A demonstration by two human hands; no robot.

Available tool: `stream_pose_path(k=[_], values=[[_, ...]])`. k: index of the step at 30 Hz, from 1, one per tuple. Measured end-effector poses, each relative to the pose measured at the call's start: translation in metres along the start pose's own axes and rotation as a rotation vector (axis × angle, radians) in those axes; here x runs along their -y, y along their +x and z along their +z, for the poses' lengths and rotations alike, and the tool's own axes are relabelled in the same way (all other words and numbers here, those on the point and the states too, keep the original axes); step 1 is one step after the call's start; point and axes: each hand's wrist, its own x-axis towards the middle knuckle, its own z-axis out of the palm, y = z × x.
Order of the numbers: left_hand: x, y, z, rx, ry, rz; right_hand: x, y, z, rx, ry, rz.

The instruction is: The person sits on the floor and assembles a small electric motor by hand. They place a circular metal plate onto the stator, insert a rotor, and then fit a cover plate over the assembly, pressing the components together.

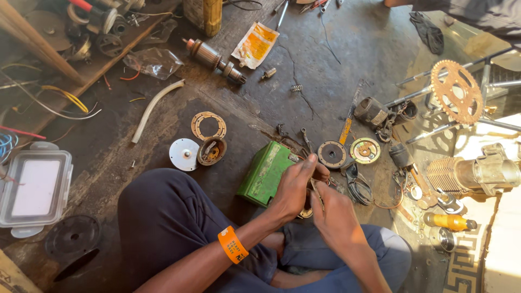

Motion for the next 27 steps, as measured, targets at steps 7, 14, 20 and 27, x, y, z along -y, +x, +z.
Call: stream_pose_path(k=[7, 14, 20, 27], values=[[-0.009, -0.002, -0.009, 0.236, 0.314, 0.336, -0.035, -0.008, 0.017, 0.304, 1.304, 0.446], [0.004, 0.006, -0.009, 0.216, 0.318, -0.029, -0.03, -0.01, 0.024, 0.003, 0.181, -0.147], [-0.001, 0.0, -0.014, 0.493, 0.018, 0.194, -0.035, -0.02, 0.012, 0.476, 1.851, 0.464], [-0.019, -0.001, -0.01, 0.479, -0.749, -0.142, -0.031, -0.076, -0.001, 0.872, 1.28, 0.232]])
